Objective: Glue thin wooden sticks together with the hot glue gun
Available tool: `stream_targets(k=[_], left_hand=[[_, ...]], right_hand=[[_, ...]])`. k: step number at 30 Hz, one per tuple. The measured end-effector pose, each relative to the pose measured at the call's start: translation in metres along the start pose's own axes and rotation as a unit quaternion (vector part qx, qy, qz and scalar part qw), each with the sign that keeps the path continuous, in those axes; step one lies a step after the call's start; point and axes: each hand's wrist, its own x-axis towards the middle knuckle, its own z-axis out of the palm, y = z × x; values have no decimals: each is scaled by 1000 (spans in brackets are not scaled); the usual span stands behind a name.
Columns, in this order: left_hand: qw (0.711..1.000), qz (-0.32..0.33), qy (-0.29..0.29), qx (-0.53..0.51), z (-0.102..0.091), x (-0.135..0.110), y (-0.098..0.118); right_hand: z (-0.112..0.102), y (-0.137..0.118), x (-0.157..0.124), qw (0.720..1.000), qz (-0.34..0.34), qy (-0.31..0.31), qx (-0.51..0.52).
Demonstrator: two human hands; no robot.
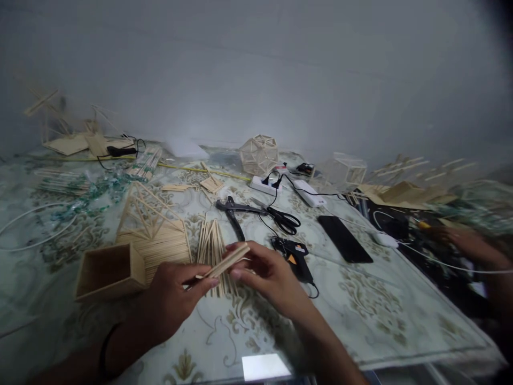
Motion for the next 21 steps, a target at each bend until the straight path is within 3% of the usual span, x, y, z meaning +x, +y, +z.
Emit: stream_targets(k=[4, 6, 8, 11, 17, 21], left_hand=[[999, -26, -23, 1, 8, -7, -8], [997, -38, -60, -2, 10, -9, -8], [994, -42, -98, -8, 10, -10, -6], [993, -39, -107, -20, 11, -10, -4], [997, -14, -65, -50, 16, -12, -17], [997, 4, -58, -53, 16, -13, -19]], right_hand=[[-40, -4, -26, 990, -22, 107, -86], [-47, -5, -35, 990, -23, 102, -96], [-43, -7, -41, 994, -24, 55, -88], [-31, -6, -42, 996, -31, -8, -84], [-27, 0, -45, 997, -33, 17, -69], [-9, 1, -42, 997, -65, 23, -28]])
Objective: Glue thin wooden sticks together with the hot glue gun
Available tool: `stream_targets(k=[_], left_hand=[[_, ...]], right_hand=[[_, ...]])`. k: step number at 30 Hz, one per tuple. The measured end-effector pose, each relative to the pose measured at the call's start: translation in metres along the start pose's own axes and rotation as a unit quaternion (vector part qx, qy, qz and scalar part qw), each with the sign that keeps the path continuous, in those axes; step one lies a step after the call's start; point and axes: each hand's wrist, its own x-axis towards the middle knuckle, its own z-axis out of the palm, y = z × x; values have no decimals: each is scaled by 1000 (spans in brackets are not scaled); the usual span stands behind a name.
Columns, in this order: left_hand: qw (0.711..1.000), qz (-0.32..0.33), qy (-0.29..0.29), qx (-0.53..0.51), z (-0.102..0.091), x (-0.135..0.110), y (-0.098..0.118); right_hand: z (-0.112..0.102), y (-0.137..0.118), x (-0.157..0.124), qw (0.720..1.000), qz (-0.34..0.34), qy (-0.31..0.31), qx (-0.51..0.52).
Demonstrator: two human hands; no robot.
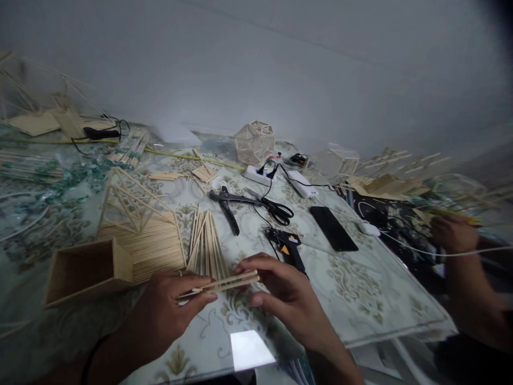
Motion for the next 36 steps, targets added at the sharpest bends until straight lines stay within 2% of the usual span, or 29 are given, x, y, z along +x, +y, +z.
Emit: stream_targets(k=[5, 9, 15, 26, 33, 36], left_hand=[[1000, -2, 18, -3, -2, 1, 3], [999, 12, 52, -7, -4, 1, 3], [997, 40, 60, 17, -7, -1, 2], [998, -3, 58, 19, -8, -1, 1], [995, -25, 73, 59, -7, -4, -2], [997, -12, 59, 42, -10, -4, 0]], right_hand=[[20, -5, 12, 996, -36, 59, -50], [23, -5, 14, 993, -51, 68, -83], [30, -2, 14, 989, -47, 121, -65], [32, -9, 18, 989, -34, 135, -56], [39, -11, 16, 990, -26, 131, -41], [27, -10, 12, 989, -23, 127, -77]])
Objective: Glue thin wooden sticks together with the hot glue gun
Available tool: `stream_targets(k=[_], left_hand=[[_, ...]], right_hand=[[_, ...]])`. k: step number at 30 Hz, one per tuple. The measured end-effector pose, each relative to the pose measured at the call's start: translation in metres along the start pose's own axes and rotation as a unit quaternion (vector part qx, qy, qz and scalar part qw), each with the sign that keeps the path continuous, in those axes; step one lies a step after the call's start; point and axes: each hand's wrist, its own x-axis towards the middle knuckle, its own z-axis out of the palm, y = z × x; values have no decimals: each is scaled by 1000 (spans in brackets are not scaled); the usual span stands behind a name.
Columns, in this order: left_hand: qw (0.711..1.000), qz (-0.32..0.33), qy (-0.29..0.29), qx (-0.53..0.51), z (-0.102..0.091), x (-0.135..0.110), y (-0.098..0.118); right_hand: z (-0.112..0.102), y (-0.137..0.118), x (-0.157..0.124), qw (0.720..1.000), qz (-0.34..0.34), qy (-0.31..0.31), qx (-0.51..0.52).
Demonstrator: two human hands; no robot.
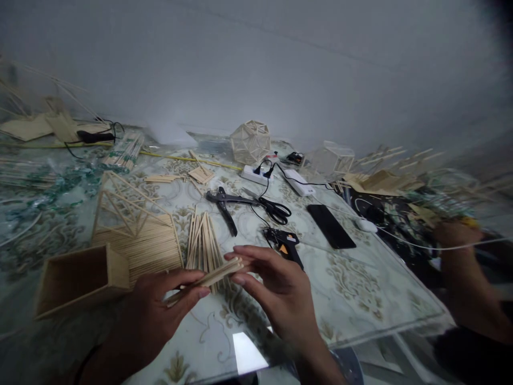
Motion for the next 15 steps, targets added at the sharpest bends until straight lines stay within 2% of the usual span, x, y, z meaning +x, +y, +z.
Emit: stream_targets(k=[2, 3, 4, 5, 6, 7, 9, 10, 15], left_hand=[[1000, 12, 6, -12, -1, 1, 0], [1000, 14, 19, -12, 0, 1, -1], [999, 14, 31, -10, 0, 1, -3], [999, 16, 42, -9, 1, 1, -4], [999, 18, 43, -9, 2, 0, -6], [999, 21, 41, -10, 4, 0, -7], [999, 20, 27, -13, 5, 0, -8], [1000, 13, 21, -18, 5, 0, -7], [991, -69, -53, -103, -1, 8, 3]], right_hand=[[-25, 10, 0, 995, 2, 54, -89], [-41, 17, 0, 981, 2, 118, -155], [-58, 26, 0, 954, 21, 182, -237], [-76, 36, 0, 921, 51, 217, -321], [-91, 45, 1, 887, 85, 221, -396], [-105, 55, 1, 864, 135, 208, -438], [-120, 71, 4, 852, 227, 146, -449], [-123, 77, 5, 850, 249, 122, -447], [-126, 83, 14, 864, 264, 53, -425]])
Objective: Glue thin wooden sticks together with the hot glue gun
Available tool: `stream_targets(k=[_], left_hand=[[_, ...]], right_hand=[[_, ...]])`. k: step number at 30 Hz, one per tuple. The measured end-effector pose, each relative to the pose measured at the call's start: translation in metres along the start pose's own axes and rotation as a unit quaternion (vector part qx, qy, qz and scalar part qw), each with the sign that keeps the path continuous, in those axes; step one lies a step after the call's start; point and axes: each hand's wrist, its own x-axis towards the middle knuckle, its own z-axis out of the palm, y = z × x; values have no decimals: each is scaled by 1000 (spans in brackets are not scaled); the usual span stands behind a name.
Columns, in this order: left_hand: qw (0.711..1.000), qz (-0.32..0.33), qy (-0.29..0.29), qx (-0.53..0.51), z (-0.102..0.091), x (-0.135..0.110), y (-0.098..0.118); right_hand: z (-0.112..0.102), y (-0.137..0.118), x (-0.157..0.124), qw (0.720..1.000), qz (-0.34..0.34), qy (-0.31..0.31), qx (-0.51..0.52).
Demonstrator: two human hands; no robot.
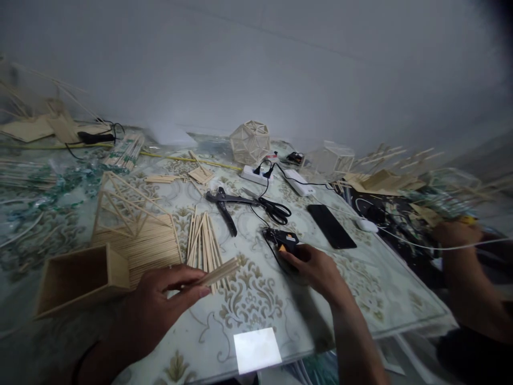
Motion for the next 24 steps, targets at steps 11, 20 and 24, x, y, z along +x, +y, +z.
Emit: stream_targets(k=[11, 20, 24], left_hand=[[939, -116, -74, -315, -3, 13, 6], [913, -148, -82, -372, -1, 18, 1], [907, -138, -91, -387, 1, 17, -3]], right_hand=[[-24, -15, -25, 927, -92, -28, 363], [-35, -42, -27, 964, -143, -12, 225], [-30, -31, -27, 923, -174, -62, 338]])
